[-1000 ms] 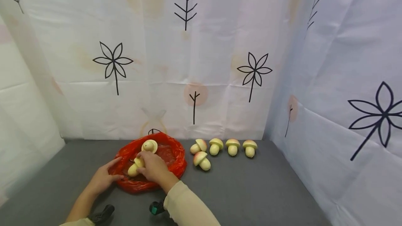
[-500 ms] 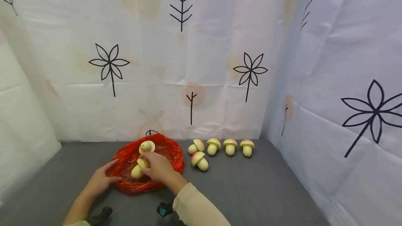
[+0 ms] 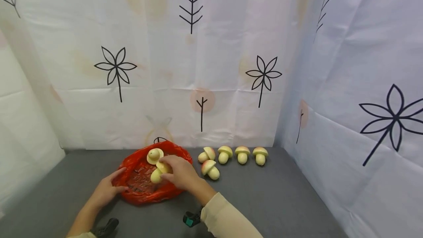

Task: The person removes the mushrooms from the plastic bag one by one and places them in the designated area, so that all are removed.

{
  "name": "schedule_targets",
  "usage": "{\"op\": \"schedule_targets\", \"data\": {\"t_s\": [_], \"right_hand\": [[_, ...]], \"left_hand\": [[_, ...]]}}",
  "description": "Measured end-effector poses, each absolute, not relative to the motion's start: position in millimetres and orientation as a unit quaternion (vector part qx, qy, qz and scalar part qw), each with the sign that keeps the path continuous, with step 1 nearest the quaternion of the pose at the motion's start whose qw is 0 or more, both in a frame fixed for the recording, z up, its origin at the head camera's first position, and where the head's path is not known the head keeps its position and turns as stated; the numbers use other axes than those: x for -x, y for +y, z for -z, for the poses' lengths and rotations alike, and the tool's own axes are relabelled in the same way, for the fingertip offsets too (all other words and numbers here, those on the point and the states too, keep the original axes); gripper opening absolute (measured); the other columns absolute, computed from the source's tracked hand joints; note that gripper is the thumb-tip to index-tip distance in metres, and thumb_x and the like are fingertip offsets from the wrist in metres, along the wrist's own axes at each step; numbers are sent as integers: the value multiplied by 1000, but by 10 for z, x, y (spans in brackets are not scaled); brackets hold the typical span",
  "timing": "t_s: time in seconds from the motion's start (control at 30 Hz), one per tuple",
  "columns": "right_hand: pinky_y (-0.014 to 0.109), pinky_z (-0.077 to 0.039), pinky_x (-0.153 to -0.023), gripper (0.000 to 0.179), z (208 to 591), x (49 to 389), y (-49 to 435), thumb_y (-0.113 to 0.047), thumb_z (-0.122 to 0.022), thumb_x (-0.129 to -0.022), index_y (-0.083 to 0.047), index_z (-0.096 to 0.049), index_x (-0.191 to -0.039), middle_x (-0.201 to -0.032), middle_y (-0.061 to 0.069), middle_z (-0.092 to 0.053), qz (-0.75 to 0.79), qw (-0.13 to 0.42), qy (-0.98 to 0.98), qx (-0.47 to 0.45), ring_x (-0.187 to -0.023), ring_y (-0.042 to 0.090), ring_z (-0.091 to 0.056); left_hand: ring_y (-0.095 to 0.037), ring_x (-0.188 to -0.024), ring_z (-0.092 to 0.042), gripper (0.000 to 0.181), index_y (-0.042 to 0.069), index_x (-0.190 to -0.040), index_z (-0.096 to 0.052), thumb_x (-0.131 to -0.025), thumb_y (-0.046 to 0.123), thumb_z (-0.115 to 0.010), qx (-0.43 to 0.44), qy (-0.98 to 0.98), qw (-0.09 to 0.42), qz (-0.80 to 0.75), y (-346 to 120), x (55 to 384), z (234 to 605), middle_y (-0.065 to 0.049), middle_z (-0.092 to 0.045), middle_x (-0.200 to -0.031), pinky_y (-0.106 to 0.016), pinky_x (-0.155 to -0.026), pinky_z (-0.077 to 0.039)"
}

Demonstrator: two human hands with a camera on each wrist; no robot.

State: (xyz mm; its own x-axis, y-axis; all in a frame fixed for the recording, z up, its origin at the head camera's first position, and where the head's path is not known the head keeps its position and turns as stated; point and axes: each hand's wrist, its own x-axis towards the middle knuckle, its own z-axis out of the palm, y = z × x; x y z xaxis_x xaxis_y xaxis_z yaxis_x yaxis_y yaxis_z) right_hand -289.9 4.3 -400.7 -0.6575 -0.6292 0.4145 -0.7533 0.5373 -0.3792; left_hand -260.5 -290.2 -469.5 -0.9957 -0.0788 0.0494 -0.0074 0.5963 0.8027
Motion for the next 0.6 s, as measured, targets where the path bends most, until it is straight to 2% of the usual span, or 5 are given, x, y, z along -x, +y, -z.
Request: {"op": "schedule_targets", "data": {"t_s": [0.27, 0.5, 0.6], "right_hand": [[32, -46, -95, 46, 3910, 2938, 353, -22, -74, -86, -15, -59, -129, -131, 0, -58, -301, 152, -854, -397, -116, 17, -56], [37, -49, -83, 47, 3846, 2993, 620, -18, -76, -83, -9, -60, -127, -120, 5, -63, -320, 212, -836, -391, -97, 19, -59], [40, -50, -83, 48, 3839, 2994, 730, -17, -77, -82, -10, -60, -127, -121, 5, -62, -335, 227, -832, -379, -99, 19, -60]], "left_hand": [[-53, -130, -31, 77, -3, -146, -36, -80, 6, -74, -23, -892, 42, 450, -2893, 2597, 4692, -38, -30, -145, -65, -103, -28], [-53, -130, -32, 76, -4, -146, -37, -80, 5, -73, -23, -893, 42, 447, -2880, 2587, 4676, -38, -31, -145, -64, -103, -28], [-53, -130, -32, 76, -4, -146, -37, -80, 6, -73, -23, -895, 41, 445, -2878, 2588, 4671, -38, -31, -145, -65, -103, -28]]}}
